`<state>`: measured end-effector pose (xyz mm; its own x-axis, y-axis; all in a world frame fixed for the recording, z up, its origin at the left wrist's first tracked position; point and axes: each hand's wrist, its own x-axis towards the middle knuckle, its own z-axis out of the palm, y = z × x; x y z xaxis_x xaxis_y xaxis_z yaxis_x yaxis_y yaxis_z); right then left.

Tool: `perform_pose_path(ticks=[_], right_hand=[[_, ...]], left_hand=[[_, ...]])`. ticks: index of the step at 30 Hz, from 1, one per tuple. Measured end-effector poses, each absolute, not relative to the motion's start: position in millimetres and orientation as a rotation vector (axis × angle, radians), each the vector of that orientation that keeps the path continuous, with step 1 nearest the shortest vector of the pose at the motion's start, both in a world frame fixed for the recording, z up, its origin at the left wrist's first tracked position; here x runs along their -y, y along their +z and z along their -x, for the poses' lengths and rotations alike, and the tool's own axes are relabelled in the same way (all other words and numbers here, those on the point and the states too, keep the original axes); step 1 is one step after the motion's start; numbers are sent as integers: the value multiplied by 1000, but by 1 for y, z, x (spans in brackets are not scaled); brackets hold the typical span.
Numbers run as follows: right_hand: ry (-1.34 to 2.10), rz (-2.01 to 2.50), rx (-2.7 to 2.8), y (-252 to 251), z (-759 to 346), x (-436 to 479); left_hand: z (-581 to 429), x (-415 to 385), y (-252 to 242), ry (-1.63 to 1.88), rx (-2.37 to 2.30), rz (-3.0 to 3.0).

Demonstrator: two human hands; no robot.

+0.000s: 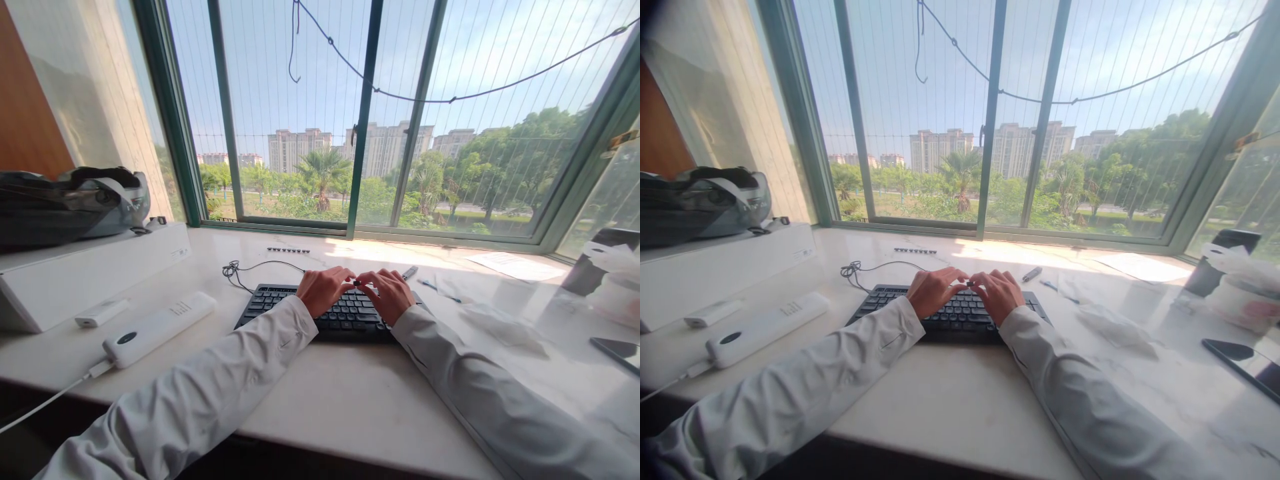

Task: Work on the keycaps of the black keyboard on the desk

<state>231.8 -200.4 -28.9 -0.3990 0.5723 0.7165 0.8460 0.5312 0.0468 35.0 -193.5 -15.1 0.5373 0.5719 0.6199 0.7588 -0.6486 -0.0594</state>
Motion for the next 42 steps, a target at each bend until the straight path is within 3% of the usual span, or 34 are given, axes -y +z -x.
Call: perform_pose_path(ticks=[42], right_hand=[[-522, 1179, 2101, -31, -235, 196]], left_hand=[[-34, 194, -13, -837, 996, 2509]])
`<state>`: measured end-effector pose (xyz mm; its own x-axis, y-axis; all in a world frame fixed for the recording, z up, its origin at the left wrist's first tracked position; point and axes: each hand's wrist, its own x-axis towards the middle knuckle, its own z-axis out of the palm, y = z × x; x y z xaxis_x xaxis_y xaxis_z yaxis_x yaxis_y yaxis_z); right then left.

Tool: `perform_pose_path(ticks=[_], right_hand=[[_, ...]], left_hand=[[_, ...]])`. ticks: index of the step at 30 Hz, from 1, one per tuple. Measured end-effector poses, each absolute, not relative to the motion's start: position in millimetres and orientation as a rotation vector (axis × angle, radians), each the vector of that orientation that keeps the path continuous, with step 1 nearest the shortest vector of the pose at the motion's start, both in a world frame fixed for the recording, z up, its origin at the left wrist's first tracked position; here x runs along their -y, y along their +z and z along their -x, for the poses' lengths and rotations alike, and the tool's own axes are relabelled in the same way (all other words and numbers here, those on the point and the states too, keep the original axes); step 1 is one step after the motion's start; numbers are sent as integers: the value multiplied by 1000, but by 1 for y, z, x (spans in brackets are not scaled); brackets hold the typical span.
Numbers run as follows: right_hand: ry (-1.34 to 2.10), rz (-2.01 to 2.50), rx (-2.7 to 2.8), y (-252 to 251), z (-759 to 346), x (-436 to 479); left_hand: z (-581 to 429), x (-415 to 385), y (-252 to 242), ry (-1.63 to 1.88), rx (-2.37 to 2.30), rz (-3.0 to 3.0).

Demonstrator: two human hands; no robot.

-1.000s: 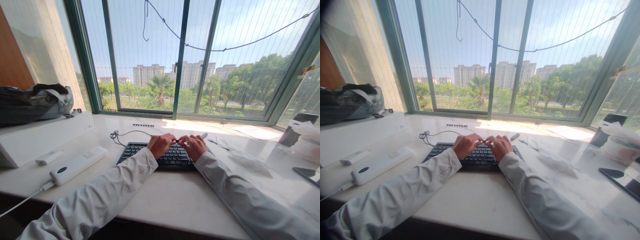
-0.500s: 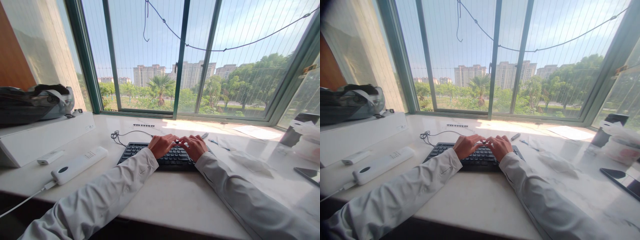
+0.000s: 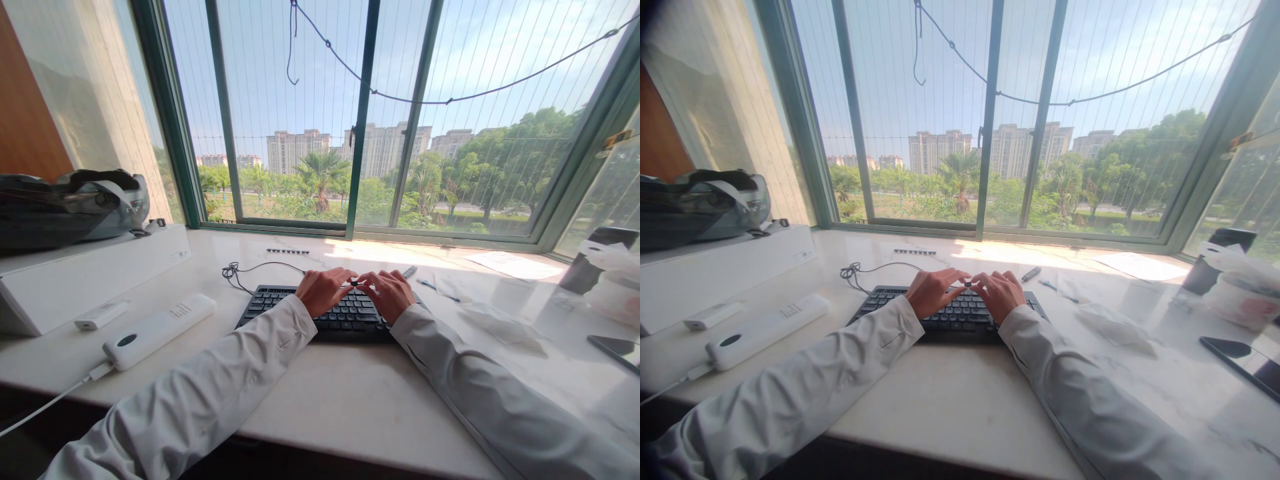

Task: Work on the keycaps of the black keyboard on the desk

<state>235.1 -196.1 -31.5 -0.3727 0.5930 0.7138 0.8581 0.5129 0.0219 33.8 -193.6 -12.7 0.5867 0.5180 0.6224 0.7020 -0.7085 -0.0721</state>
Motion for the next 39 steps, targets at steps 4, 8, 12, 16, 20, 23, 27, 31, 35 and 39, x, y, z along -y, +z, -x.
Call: perform_pose_path(ticks=[4, 8, 12, 16, 20, 23, 27, 31, 35, 39], right_hand=[[-534, 1169, 2103, -32, -235, 196], [-536, 1193, 2126, -32, -235, 196], [-532, 1225, 2133, -32, -235, 197], [-497, 1246, 2135, -31, -234, 198], [-471, 1264, 2139, -31, -233, 200], [-458, 1274, 2152, -31, -233, 201], [-443, 1298, 2164, -31, -232, 201], [-445, 1327, 2176, -31, -232, 202], [-446, 1342, 2188, -30, -231, 202], [-448, 1359, 2195, -30, -230, 203]], left_hand=[[-34, 194, -12, -829, 995, 2497], [-33, 193, -13, -806, 960, 2504], [-30, 191, -11, -782, 957, 2500], [-18, 181, -2, -729, 992, 2502], [-3, 167, 3, -670, 1065, 2567], [3, 159, 2, -624, 1133, 2641], [7, 153, -3, -575, 1150, 2791], [9, 148, -6, -634, 1222, 2861], [10, 146, -7, -706, 1280, 2890], [8, 147, -8, -721, 1285, 2933]])
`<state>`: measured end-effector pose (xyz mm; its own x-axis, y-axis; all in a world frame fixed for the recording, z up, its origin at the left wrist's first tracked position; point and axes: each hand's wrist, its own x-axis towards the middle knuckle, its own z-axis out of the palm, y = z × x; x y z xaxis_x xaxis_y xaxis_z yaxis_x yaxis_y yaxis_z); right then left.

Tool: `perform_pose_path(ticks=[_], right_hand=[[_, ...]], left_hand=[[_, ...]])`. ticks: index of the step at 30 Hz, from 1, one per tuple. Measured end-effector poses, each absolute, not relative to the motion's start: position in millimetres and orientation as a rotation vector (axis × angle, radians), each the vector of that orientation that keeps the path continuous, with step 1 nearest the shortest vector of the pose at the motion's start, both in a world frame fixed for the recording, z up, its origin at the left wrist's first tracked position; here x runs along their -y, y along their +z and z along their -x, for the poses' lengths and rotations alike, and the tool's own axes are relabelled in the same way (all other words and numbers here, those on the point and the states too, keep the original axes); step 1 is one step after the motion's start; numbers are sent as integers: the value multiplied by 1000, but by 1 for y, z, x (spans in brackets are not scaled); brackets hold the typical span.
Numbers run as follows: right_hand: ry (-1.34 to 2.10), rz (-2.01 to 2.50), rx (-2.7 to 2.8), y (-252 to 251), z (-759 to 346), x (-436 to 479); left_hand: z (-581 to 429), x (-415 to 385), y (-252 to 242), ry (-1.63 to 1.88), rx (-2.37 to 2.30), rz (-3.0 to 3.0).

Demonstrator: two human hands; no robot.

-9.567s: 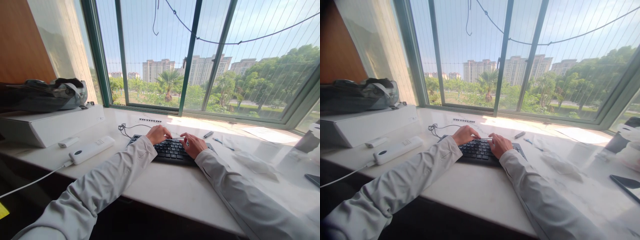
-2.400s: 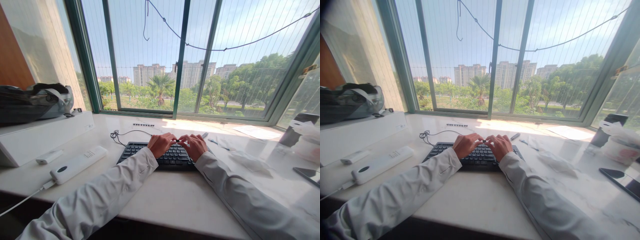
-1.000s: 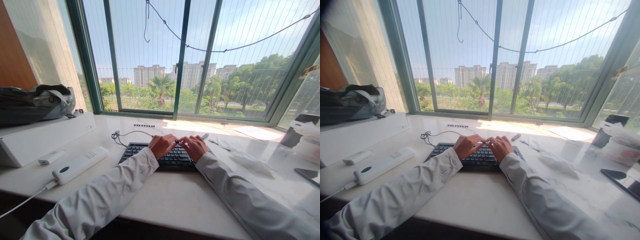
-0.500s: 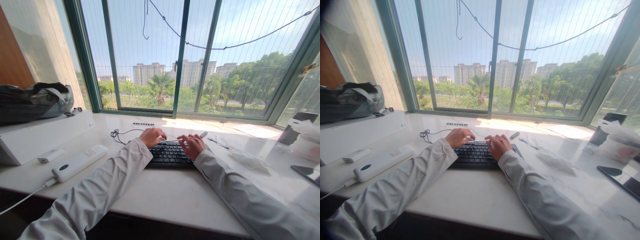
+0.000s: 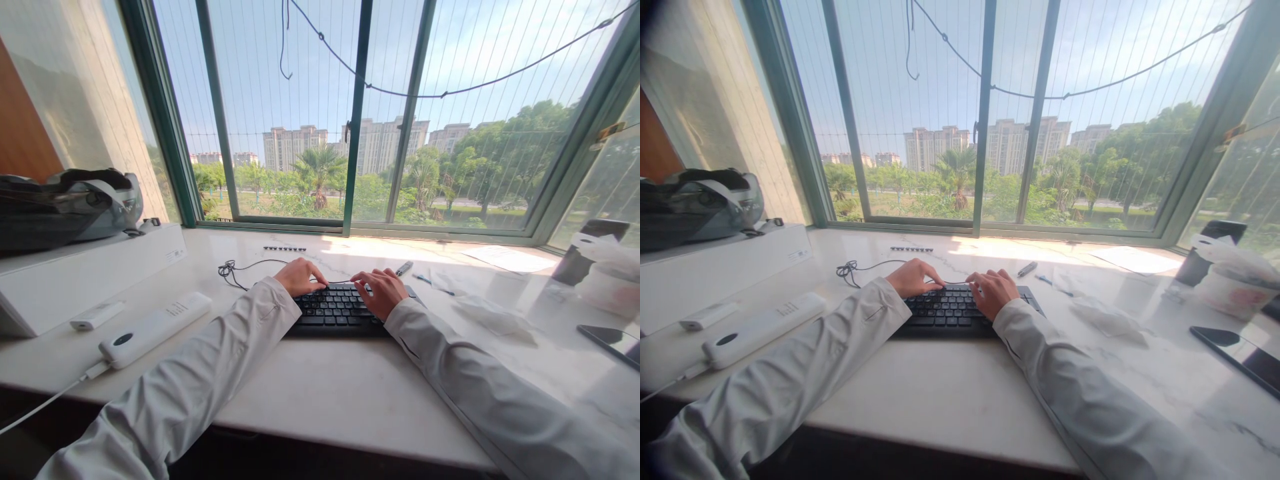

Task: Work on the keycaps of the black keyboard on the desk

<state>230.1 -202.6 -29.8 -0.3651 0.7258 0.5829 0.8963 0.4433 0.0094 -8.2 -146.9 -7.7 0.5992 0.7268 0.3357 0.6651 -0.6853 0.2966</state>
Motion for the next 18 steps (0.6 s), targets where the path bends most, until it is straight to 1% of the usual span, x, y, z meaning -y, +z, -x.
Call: perform_pose_path(ticks=[9, 16, 18], right_hand=[[-421, 1349, 2219, -31, -231, 202], [-418, 1344, 2247, -30, -229, 204], [-418, 1340, 2253, -30, -227, 204]], left_hand=[[10, 146, -9, 598, -1193, -2736], [-2, 169, 8, 267, -1402, -3084], [-8, 174, 10, 218, -1441, -3118]])
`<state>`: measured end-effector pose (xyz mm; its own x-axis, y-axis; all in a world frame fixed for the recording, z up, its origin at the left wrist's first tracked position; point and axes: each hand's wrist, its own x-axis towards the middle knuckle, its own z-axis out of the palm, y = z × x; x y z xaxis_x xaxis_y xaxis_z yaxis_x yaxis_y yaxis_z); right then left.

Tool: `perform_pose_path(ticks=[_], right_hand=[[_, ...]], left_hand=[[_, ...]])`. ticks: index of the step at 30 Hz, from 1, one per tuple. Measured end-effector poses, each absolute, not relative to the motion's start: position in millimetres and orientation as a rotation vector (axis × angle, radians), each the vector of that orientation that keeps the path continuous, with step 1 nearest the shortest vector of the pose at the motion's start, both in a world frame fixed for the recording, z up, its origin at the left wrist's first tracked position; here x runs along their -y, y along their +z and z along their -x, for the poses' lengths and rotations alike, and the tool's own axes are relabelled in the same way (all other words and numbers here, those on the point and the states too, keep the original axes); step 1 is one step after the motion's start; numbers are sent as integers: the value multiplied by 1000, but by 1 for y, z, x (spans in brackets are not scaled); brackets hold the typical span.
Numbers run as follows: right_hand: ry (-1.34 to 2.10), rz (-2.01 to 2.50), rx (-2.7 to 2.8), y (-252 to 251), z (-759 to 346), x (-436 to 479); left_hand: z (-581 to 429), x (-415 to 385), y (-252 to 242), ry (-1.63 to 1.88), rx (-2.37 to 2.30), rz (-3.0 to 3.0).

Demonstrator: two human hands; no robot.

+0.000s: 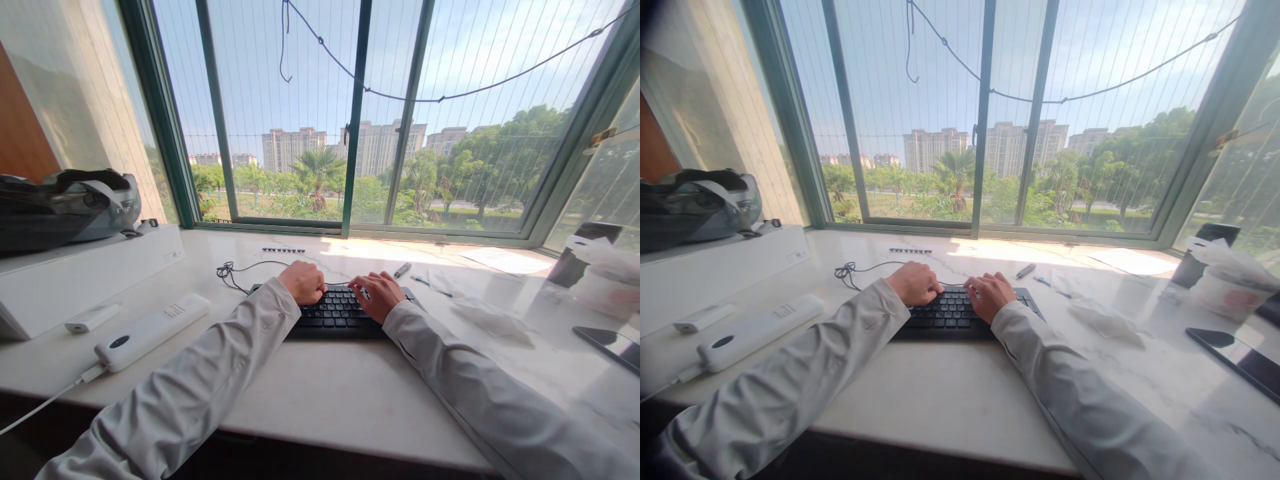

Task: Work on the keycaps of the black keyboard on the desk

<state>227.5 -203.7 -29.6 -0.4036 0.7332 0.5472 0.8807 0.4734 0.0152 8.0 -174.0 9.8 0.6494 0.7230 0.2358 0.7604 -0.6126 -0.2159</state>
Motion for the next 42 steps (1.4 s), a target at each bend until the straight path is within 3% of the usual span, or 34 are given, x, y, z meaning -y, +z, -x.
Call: perform_pose_path(ticks=[10, 21, 42], right_hand=[[-400, 1341, 2244, -31, -228, 202], [-414, 1347, 2276, -30, -230, 202], [-306, 1528, 2361, -37, -223, 206]], left_hand=[[-17, 179, 10, -131, 1300, 2552], [-3, 173, 14, -310, 1478, 2321], [27, 153, 9, 6, 1908, 2070]])
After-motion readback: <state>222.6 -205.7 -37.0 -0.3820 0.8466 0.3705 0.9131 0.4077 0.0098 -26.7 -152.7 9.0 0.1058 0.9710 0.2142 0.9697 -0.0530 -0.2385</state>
